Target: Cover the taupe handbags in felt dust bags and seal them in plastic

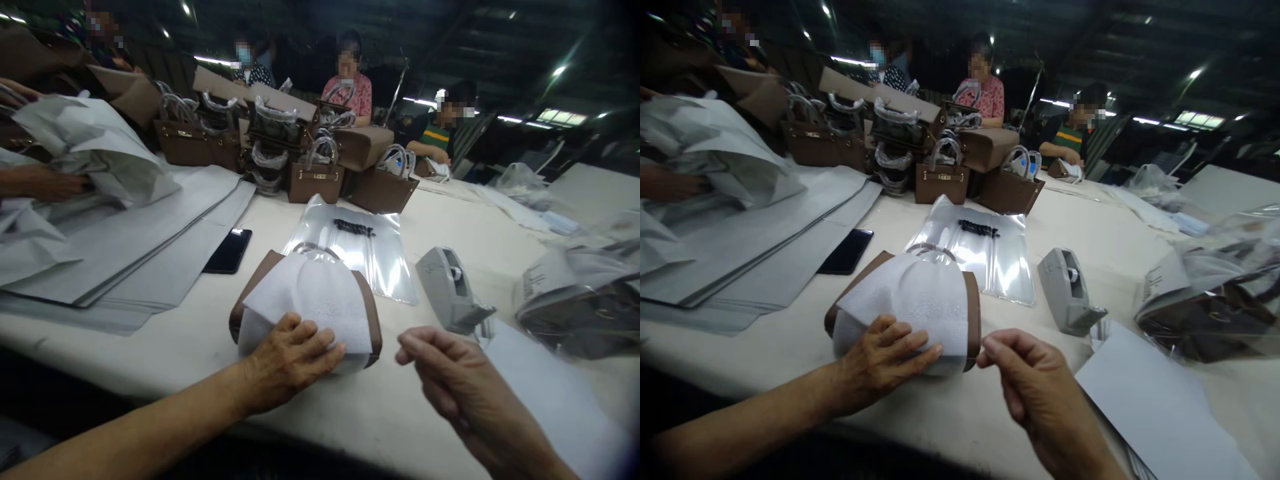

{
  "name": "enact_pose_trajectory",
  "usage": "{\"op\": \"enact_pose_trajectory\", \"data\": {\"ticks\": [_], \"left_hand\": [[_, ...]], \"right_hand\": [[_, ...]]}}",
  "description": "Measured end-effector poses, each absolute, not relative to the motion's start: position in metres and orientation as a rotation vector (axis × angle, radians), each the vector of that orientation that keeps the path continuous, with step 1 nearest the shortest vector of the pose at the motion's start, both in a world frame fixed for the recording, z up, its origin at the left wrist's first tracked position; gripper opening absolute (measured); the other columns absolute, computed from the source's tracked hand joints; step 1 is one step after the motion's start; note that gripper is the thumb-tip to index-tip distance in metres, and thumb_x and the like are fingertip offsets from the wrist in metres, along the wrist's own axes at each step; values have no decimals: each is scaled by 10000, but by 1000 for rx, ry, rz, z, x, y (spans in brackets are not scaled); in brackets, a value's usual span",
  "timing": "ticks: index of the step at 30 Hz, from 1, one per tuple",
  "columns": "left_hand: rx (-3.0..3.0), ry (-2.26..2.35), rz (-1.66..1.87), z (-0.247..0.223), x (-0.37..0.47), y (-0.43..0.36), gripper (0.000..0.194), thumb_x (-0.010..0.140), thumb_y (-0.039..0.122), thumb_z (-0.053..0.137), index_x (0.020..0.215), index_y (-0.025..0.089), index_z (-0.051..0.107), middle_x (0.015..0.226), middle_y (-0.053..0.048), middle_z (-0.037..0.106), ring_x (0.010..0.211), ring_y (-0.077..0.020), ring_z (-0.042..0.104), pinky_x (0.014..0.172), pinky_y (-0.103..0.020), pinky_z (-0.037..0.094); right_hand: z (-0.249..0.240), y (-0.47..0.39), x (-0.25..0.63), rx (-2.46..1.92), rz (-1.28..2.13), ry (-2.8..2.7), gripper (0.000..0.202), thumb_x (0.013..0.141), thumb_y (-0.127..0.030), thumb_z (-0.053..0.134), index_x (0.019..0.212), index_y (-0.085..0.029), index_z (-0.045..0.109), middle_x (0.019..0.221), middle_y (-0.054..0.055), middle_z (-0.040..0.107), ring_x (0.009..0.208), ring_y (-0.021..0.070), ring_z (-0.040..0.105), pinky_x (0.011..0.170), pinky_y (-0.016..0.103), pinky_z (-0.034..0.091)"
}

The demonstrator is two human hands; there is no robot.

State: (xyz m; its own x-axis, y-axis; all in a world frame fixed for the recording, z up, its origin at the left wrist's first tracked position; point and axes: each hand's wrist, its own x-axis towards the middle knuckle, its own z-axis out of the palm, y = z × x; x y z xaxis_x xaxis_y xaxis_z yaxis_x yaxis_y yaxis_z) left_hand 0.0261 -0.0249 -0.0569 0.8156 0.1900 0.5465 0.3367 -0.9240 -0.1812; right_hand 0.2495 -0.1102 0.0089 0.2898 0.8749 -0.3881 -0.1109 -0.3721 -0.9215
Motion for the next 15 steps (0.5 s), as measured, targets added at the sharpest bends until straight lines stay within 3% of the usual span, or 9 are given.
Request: {"op": "enact_pose_trajectory", "data": {"ticks": [5, 10, 15], "left_hand": [[-2721, -370, -759, -57, 23, -26, 322, 852, 176, 474, 1169, 227, 507, 1185, -26, 529, 879, -170, 458, 741, -347, 354], [-2734, -393, -623, -47, 27, -27, 259, 887, 189, 407, 1114, 230, 524, 1426, 3, 288, 860, -167, 449, 679, -348, 348], [-2839, -323, -512, -33, 32, -24, 233, 892, 184, 392, 1085, 237, 512, 1322, 13, 440, 835, -175, 450, 661, -341, 338]], "right_hand": [[-19, -107, 203, -1571, 1373, -697, 394, 621, -486, 704, 761, -136, 591, 675, 16, 605, 293, -6, 280, 260, 133, 137], [-35, -103, 203, -1603, 1313, -690, 396, 648, -475, 685, 793, -121, 582, 730, 27, 614, 303, -7, 305, 250, 123, 161], [-30, -110, 194, -1597, 1321, -674, 409, 662, -460, 679, 847, -119, 552, 717, 18, 602, 308, -2, 315, 246, 122, 187]]}}
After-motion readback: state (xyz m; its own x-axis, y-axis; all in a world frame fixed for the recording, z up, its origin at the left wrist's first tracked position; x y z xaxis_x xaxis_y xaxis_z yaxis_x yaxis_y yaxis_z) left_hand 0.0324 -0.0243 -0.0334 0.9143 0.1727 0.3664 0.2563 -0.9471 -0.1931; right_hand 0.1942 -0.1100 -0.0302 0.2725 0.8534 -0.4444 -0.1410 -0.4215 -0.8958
